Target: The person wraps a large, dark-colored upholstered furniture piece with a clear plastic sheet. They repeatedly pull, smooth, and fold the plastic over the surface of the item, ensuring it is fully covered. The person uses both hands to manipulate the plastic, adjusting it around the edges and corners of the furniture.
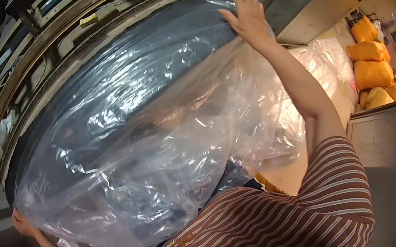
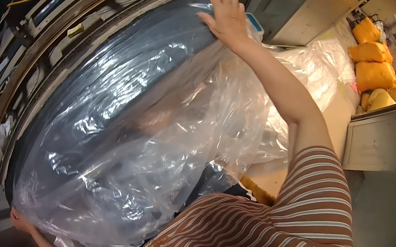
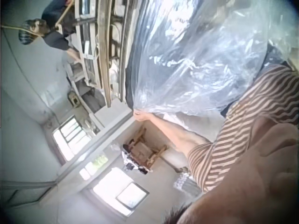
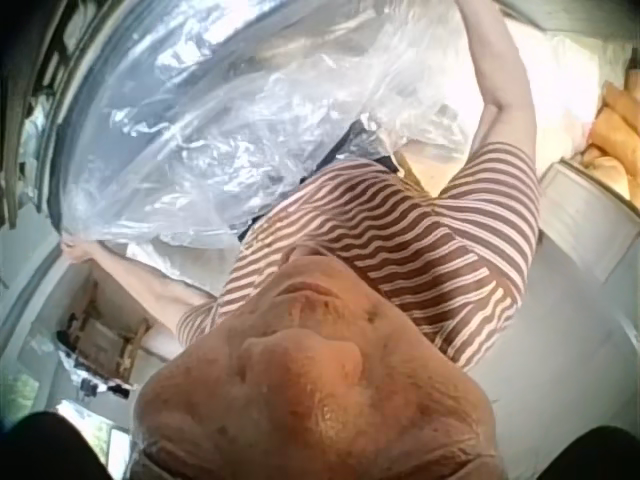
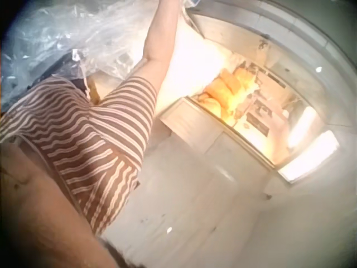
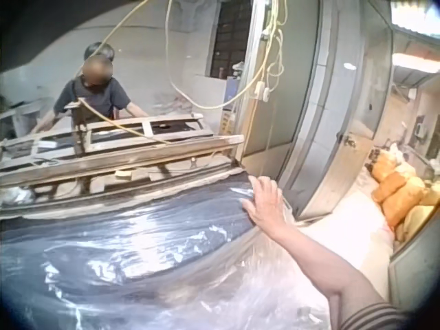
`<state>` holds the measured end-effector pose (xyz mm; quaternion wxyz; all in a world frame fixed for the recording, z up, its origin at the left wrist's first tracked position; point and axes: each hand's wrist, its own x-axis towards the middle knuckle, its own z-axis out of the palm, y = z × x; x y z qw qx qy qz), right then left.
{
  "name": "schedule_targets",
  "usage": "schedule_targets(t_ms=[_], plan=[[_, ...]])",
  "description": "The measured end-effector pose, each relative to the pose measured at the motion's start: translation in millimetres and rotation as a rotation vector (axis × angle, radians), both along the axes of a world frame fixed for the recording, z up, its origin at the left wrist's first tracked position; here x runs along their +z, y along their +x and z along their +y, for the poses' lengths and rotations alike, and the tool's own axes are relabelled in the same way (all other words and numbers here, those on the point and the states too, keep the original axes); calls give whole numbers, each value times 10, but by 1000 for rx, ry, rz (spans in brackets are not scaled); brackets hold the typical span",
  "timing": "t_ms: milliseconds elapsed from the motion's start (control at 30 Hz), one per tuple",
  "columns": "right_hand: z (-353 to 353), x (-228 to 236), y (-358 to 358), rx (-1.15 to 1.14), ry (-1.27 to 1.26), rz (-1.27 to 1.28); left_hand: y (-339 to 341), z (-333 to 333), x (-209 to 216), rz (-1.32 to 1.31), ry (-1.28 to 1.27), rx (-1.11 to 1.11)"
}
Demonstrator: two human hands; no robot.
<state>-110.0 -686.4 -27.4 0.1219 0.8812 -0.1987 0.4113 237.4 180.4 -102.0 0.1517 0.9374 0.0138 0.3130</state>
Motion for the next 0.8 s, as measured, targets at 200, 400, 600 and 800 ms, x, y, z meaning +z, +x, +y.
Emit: schedule_targets(t_ms=[200,400,600,800], plan=[[-407,-20,285,170,470,39,-73,-132,19,-2,-48,-48],[-435,6,220,175,708,-106,-137,-113,19,-18,-140,-91],[-636,-77,39,407,960,354,-46,36,7,23,-140,-21],[-631,-84,220,399,781,307,-161,216,358,-8,-303,-25]])
